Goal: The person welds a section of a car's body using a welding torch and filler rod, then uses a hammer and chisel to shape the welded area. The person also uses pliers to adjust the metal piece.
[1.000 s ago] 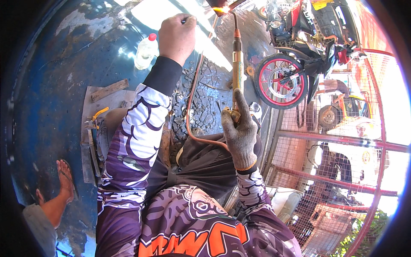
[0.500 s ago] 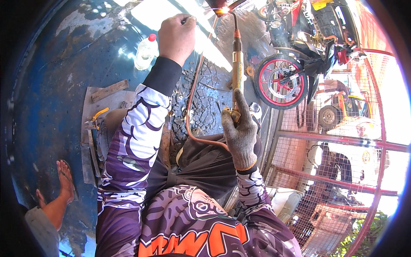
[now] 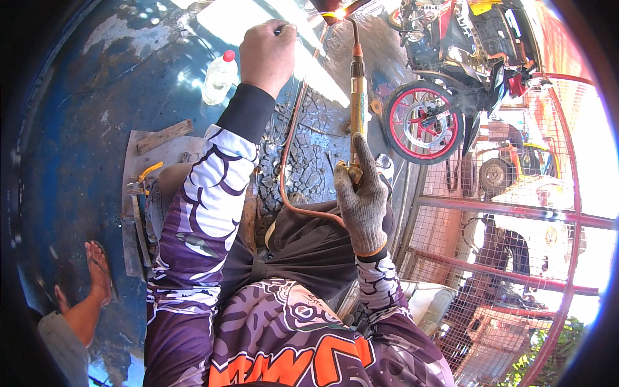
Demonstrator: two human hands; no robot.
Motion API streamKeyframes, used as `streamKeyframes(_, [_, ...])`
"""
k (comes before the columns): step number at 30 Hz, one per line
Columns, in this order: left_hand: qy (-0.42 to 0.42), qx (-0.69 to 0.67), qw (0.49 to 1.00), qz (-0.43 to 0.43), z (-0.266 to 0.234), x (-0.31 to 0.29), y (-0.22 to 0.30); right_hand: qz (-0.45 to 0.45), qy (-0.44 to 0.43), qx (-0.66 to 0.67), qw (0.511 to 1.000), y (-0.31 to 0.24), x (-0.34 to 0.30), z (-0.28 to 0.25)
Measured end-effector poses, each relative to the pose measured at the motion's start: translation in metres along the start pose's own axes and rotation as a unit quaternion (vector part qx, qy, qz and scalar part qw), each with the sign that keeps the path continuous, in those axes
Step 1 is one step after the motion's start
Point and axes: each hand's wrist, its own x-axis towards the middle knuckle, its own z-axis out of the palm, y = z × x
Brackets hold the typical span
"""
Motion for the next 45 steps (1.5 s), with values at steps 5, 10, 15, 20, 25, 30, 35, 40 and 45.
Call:
streamKeyframes(5, [-0.003, -0.002, 1.000, -0.009, 0.000, 0.000, 0.002, 0.016, -0.006, 0.013, 1.000, -0.001, 0.000, 0.000])
streamKeyframes(10, [-0.007, 0.003, 1.000, -0.015, -0.002, -0.001, 0.006, 0.023, -0.005, 0.048, 0.999, -0.002, -0.001, 0.002])
streamKeyframes(15, [-0.005, 0.011, 1.000, -0.009, 0.000, 0.000, 0.001, 0.027, -0.007, 0.028, 0.999, -0.001, -0.001, 0.001])
streamKeyframes(20, [0.024, -0.003, 1.000, 0.016, 0.005, 0.002, -0.008, 0.001, 0.004, -0.012, 1.000, 0.003, 0.001, 0.001])
streamKeyframes(25, [0.023, -0.020, 1.000, 0.001, 0.005, 0.001, -0.006, 0.004, 0.005, -0.018, 1.000, 0.004, 0.001, 0.000])
streamKeyframes(30, [-0.007, 0.011, 1.000, -0.022, 0.001, 0.001, 0.001, 0.004, 0.008, -0.003, 1.000, 0.004, 0.001, 0.001])
streamKeyframes(35, [-0.002, 0.022, 1.000, -0.012, 0.001, 0.002, 0.000, 0.013, -0.001, -0.007, 1.000, 0.003, 0.001, 0.000])
streamKeyframes(40, [0.014, 0.012, 1.000, 0.004, 0.004, 0.003, -0.006, 0.022, -0.001, -0.006, 1.000, 0.004, 0.001, 0.001])
streamKeyframes(45, [0.032, 0.011, 0.999, 0.021, 0.007, 0.004, -0.011, 0.004, 0.006, -0.005, 1.000, 0.004, 0.002, 0.001])
